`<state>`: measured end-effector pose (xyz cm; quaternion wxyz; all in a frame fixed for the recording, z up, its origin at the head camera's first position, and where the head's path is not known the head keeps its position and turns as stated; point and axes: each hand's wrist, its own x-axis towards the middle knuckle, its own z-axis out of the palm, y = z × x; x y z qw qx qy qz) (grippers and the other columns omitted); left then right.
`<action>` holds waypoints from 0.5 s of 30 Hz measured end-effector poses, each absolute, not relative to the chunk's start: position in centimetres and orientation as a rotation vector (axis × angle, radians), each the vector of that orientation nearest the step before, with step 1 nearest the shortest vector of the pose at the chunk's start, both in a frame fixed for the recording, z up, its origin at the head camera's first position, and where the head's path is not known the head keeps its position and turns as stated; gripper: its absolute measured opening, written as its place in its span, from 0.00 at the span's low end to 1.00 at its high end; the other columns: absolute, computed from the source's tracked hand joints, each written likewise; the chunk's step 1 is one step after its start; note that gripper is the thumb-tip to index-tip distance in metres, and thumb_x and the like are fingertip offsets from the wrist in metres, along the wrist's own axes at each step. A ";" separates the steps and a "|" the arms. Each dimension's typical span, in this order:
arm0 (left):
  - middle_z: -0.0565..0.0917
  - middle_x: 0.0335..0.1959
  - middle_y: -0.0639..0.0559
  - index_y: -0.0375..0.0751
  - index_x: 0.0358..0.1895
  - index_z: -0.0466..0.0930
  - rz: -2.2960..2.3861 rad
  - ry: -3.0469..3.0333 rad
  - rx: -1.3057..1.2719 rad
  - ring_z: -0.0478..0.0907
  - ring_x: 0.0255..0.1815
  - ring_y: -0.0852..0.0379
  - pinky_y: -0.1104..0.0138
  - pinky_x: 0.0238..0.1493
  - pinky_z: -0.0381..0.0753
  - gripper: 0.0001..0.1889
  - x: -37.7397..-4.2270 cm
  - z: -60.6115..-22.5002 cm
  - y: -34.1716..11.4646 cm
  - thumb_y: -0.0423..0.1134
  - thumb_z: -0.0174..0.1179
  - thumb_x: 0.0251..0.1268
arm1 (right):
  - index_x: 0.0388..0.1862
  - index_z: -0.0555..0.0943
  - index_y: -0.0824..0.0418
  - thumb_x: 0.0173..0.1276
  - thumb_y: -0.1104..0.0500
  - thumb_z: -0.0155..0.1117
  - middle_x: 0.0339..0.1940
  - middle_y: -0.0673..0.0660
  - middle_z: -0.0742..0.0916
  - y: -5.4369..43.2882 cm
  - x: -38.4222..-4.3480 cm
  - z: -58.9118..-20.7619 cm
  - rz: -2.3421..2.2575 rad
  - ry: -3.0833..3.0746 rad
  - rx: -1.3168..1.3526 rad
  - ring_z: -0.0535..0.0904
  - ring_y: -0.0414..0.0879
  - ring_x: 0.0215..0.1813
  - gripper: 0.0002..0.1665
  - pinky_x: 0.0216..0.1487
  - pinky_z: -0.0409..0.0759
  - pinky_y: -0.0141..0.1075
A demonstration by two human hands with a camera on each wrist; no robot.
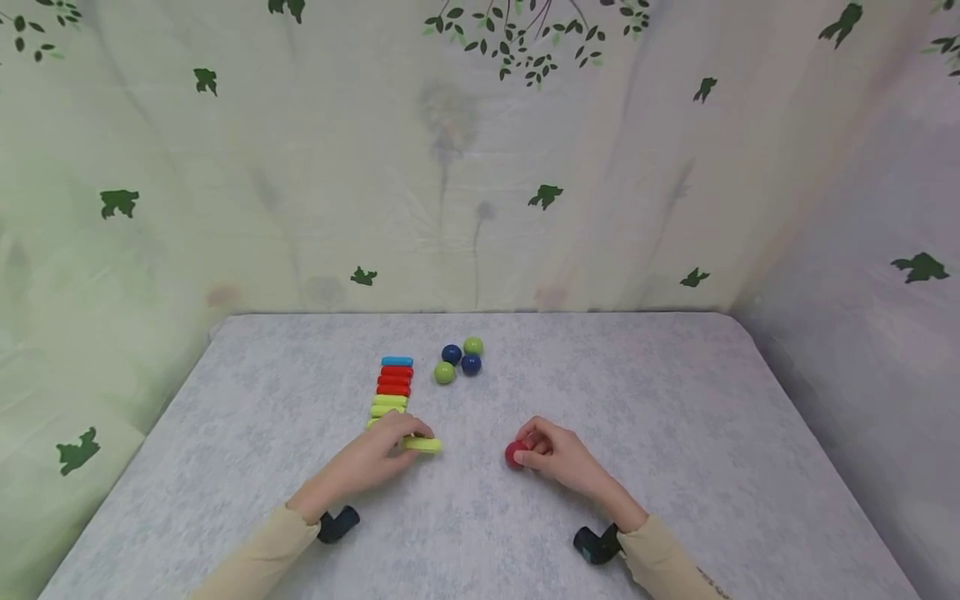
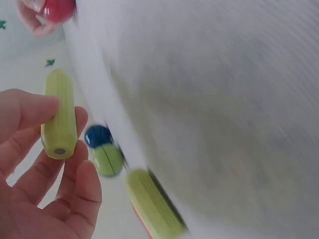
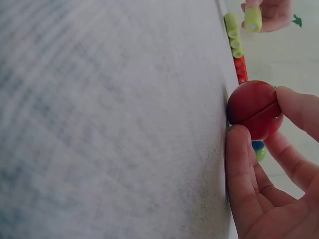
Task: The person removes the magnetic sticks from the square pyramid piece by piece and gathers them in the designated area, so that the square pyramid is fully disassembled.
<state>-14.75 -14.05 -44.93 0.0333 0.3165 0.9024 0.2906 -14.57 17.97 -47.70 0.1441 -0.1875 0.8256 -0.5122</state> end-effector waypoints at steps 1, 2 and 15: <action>0.80 0.43 0.56 0.44 0.46 0.80 0.889 2.806 0.966 0.72 0.44 0.58 0.62 0.46 0.74 0.11 -14.7 -44.9 -14.6 0.28 0.61 0.61 | 0.45 0.76 0.61 0.67 0.55 0.64 0.34 0.54 0.80 17.9 -14.6 -47.7 -1.479 2.379 -0.542 0.77 0.45 0.33 0.13 0.33 0.78 0.33; 0.79 0.42 0.56 0.44 0.45 0.80 0.885 2.832 0.944 0.72 0.43 0.58 0.62 0.46 0.74 0.11 -14.7 -44.9 -15.1 0.28 0.61 0.60 | 0.45 0.76 0.61 0.67 0.55 0.64 0.34 0.54 0.80 17.9 -14.6 -47.7 -1.481 2.378 -0.542 0.77 0.45 0.33 0.13 0.33 0.78 0.33; 0.71 0.33 0.58 0.44 0.37 0.79 0.718 3.026 0.774 0.69 0.37 0.59 0.64 0.40 0.76 0.13 -14.9 -45.6 -17.1 0.23 0.66 0.52 | 0.46 0.75 0.64 0.65 0.60 0.65 0.39 0.57 0.80 16.1 -17.5 -46.5 -1.489 2.440 -0.436 0.78 0.47 0.33 0.14 0.33 0.80 0.38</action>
